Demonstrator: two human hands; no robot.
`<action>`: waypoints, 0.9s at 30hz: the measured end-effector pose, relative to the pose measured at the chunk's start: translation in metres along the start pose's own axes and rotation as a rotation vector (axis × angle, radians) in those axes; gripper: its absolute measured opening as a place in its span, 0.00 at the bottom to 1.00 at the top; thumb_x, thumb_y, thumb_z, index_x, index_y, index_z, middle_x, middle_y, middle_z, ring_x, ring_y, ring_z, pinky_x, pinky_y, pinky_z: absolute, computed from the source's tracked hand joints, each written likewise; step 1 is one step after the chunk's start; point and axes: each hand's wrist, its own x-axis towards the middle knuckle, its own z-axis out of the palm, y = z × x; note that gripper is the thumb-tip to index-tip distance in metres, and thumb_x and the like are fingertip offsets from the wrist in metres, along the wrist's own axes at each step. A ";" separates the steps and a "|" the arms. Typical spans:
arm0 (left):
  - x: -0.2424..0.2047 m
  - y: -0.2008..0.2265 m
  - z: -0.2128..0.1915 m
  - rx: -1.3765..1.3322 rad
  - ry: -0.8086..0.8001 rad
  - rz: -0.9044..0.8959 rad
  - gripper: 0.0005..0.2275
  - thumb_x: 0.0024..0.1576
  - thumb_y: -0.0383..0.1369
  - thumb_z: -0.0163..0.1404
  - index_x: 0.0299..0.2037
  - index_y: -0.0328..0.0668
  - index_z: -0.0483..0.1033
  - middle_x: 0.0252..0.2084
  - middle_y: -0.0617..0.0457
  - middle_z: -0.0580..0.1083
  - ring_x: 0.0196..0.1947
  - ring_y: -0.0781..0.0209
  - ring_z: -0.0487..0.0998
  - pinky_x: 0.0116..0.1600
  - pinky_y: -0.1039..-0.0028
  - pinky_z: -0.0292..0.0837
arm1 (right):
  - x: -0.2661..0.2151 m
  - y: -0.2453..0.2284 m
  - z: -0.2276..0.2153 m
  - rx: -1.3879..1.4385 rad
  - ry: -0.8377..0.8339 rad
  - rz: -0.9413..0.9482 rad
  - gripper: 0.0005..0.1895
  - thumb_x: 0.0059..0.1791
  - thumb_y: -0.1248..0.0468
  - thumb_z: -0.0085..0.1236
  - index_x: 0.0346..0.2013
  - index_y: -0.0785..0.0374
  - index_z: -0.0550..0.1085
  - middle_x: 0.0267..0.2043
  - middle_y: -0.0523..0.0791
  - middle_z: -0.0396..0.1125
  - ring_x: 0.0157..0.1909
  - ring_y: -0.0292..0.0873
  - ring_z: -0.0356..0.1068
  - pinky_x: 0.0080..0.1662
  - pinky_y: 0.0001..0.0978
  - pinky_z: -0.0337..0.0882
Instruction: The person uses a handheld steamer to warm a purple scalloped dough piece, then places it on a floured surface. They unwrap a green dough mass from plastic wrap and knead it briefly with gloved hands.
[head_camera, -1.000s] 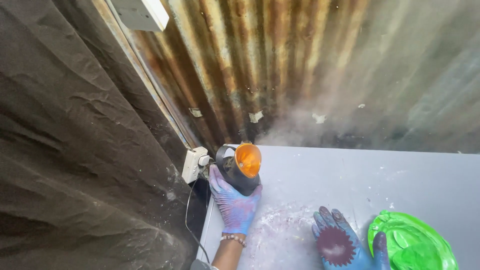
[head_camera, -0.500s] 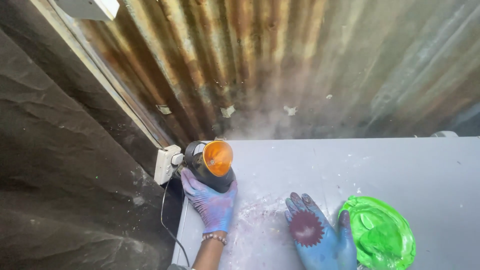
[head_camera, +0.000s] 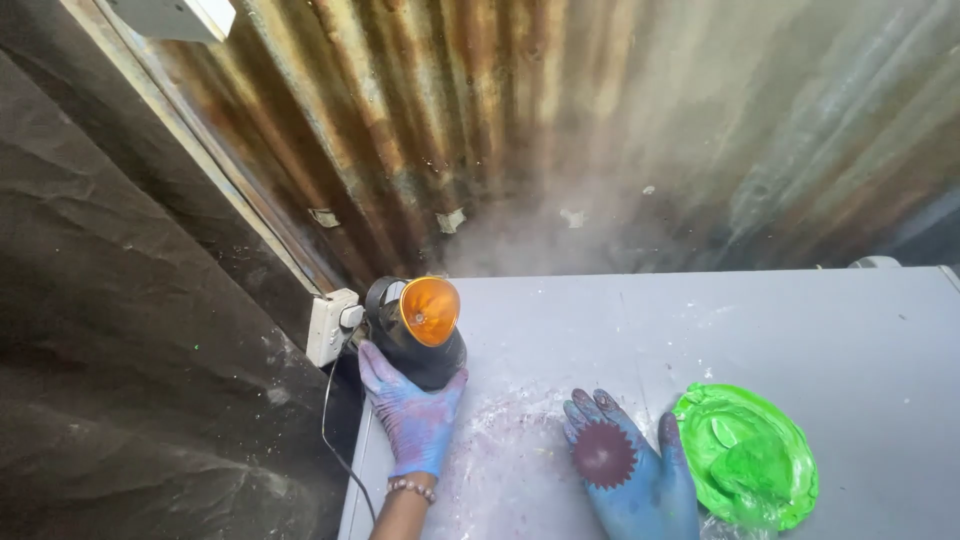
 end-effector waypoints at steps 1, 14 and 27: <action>-0.009 0.001 -0.006 0.000 0.003 0.000 0.69 0.41 0.47 0.78 0.85 0.27 0.37 0.85 0.30 0.45 0.85 0.33 0.52 0.87 0.55 0.44 | 0.002 0.000 -0.002 -0.002 -0.002 0.001 0.48 0.59 0.32 0.32 0.81 0.64 0.62 0.84 0.56 0.62 0.86 0.57 0.59 0.84 0.59 0.55; -0.107 0.047 -0.002 -0.923 -0.558 -0.874 0.19 0.62 0.33 0.59 0.60 0.29 0.82 0.54 0.36 0.85 0.48 0.45 0.88 0.53 0.62 0.86 | 0.051 0.013 -0.053 0.074 -0.390 -0.028 0.45 0.60 0.38 0.53 0.78 0.71 0.62 0.83 0.61 0.61 0.84 0.61 0.61 0.80 0.57 0.61; -0.104 0.093 -0.006 -1.110 -0.696 -1.275 0.17 0.71 0.39 0.50 0.58 0.31 0.82 0.53 0.32 0.82 0.49 0.41 0.84 0.56 0.54 0.83 | -0.016 0.010 0.028 -0.192 -0.088 -0.095 0.38 0.65 0.45 0.23 0.82 0.66 0.59 0.84 0.60 0.60 0.85 0.55 0.57 0.82 0.51 0.53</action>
